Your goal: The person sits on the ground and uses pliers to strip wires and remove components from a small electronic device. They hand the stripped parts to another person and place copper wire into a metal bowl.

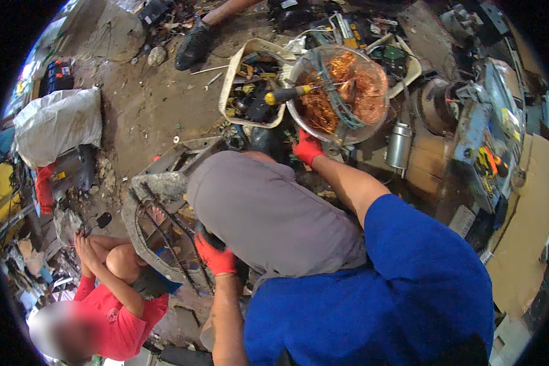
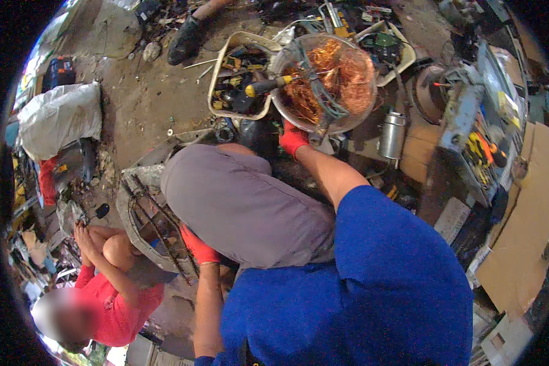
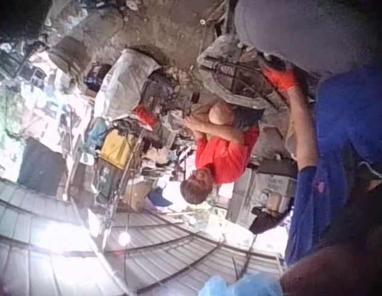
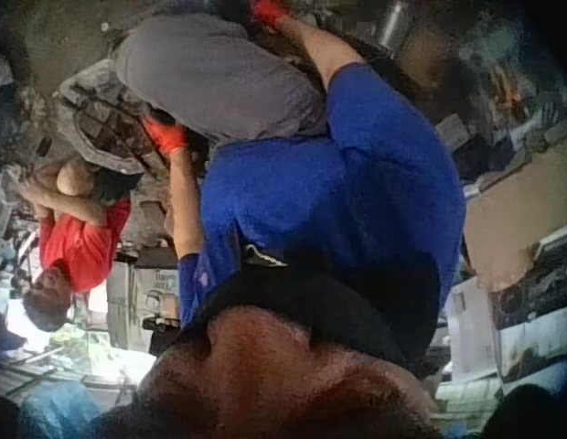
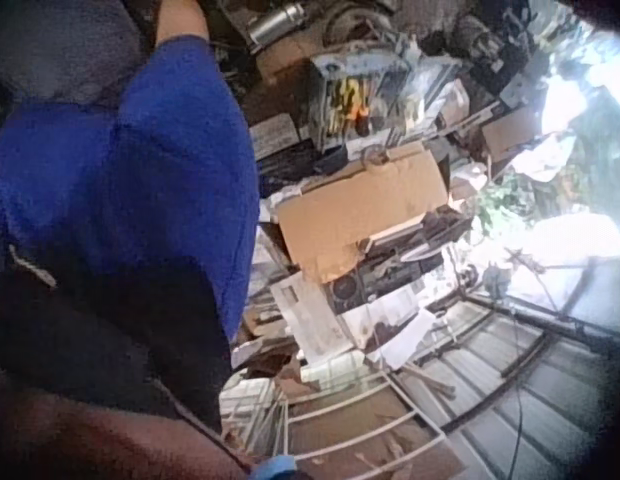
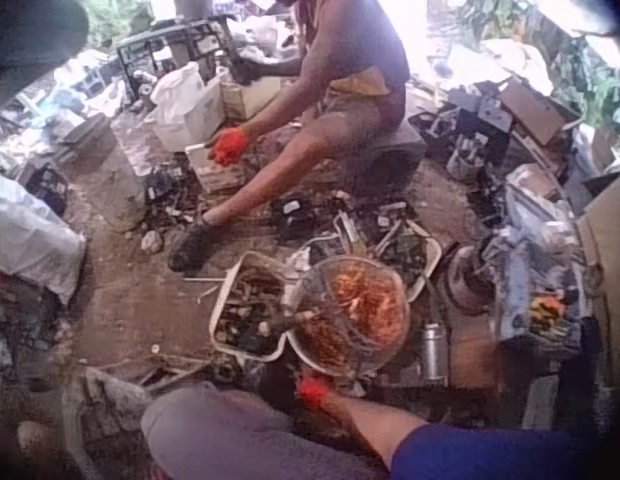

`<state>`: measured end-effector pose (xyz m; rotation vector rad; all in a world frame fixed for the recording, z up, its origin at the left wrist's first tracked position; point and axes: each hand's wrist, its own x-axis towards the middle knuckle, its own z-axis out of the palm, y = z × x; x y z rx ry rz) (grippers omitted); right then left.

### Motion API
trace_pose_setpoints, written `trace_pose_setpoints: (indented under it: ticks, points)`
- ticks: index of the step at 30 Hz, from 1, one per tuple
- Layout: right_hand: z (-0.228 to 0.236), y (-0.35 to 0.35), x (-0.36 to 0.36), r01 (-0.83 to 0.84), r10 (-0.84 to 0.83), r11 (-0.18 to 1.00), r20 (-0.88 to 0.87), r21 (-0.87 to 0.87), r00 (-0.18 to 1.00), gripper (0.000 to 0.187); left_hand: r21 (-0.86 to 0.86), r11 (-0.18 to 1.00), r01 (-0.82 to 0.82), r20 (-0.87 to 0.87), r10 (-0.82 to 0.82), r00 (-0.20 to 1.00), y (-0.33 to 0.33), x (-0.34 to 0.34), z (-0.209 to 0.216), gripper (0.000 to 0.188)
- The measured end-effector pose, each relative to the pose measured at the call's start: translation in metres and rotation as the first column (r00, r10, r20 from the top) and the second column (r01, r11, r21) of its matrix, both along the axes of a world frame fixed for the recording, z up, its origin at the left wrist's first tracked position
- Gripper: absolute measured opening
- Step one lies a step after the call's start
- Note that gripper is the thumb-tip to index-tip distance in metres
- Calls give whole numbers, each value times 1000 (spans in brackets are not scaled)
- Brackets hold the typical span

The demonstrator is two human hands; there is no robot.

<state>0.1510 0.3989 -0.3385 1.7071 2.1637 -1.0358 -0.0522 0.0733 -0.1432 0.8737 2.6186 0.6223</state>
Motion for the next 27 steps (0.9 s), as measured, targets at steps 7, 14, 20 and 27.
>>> trace_pose_setpoints:
  ticks: [7,14,20,27]
  points:
    - [-93,8,-24,-203,162,959,205,197,965,50,112,991,-78,141,61,988,6,3,1,62]
    - [-75,3,-12,-241,200,948,199,209,959,46,-7,991,135,-43,-135,990,14,6,20,77]
    - [-9,-12,-3,177,-175,984,70,-23,982,57,-56,996,71,-67,-75,995,12,12,23,96]
    - [7,-23,13,136,-110,984,-202,115,973,59,-101,993,54,-101,-64,993,25,9,29,98]
